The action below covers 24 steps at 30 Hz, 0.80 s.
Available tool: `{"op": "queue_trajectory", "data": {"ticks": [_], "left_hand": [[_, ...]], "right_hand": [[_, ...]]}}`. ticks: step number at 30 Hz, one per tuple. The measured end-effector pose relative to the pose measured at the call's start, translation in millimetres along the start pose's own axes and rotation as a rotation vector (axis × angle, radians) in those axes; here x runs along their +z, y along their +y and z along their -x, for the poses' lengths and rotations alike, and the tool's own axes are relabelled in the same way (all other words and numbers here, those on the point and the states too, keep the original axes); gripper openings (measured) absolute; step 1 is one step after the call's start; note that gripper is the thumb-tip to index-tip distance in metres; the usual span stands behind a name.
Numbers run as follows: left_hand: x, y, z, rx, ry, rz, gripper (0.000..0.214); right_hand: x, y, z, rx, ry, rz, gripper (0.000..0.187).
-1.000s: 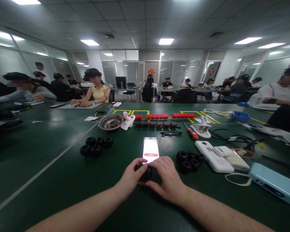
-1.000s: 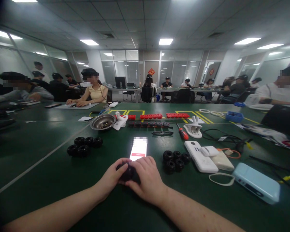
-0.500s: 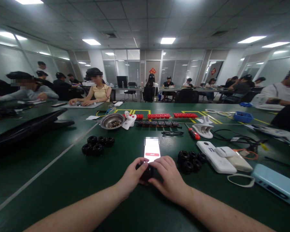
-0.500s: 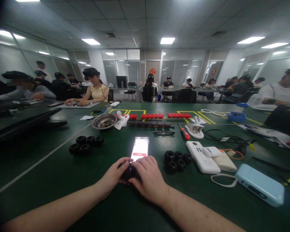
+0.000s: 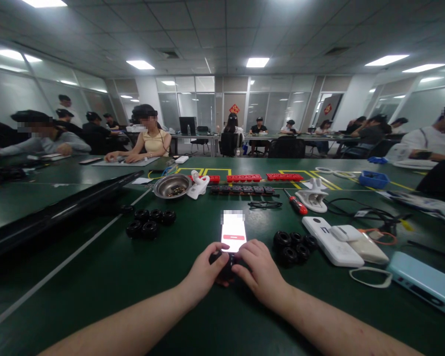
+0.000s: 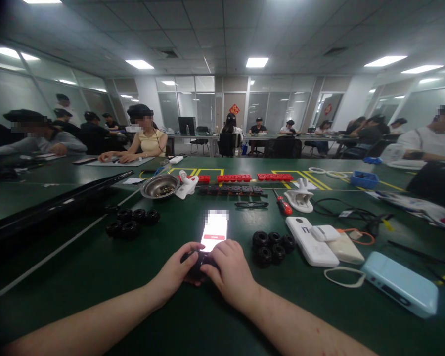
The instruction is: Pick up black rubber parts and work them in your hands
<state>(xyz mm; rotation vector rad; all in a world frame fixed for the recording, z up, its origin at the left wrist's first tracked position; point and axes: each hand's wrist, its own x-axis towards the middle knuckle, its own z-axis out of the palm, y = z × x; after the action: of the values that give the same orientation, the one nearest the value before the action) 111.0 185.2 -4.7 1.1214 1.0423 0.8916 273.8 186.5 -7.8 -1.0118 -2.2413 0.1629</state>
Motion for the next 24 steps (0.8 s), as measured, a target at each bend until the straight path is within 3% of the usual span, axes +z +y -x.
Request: {"op": "queue_trajectory", "data": {"ticks": [5, 11, 16, 20, 24], "left_hand": [[-0.9, -2.1, -2.3, 0.006, 0.044, 0.01, 0.032], [1.2, -0.1, 1.2, 0.024, 0.058, 0.016, 0.03], [-0.2, -0.1, 0.0, 0.0, 0.049, 0.018, 0.031], [-1.8, -2.2, -3.6, -0.023, 0.033, 0.024, 0.034], [-0.5, -0.7, -1.4, -0.008, 0.029, 0.013, 0.029]], "right_hand": [[-5.5, -6.5, 1.1, -0.039, 0.012, -0.016, 0.021], [-1.6, -4.2, 3.0, 0.073, 0.029, -0.015, 0.02], [0.1, -2.3, 2.0, 0.007, -0.011, -0.001, 0.02], [-1.5, -4.5, 2.6, -0.073, -0.021, -0.037, 0.035], [-3.1, -5.3, 3.8, -0.008, 0.017, -0.074, 0.035]]}}
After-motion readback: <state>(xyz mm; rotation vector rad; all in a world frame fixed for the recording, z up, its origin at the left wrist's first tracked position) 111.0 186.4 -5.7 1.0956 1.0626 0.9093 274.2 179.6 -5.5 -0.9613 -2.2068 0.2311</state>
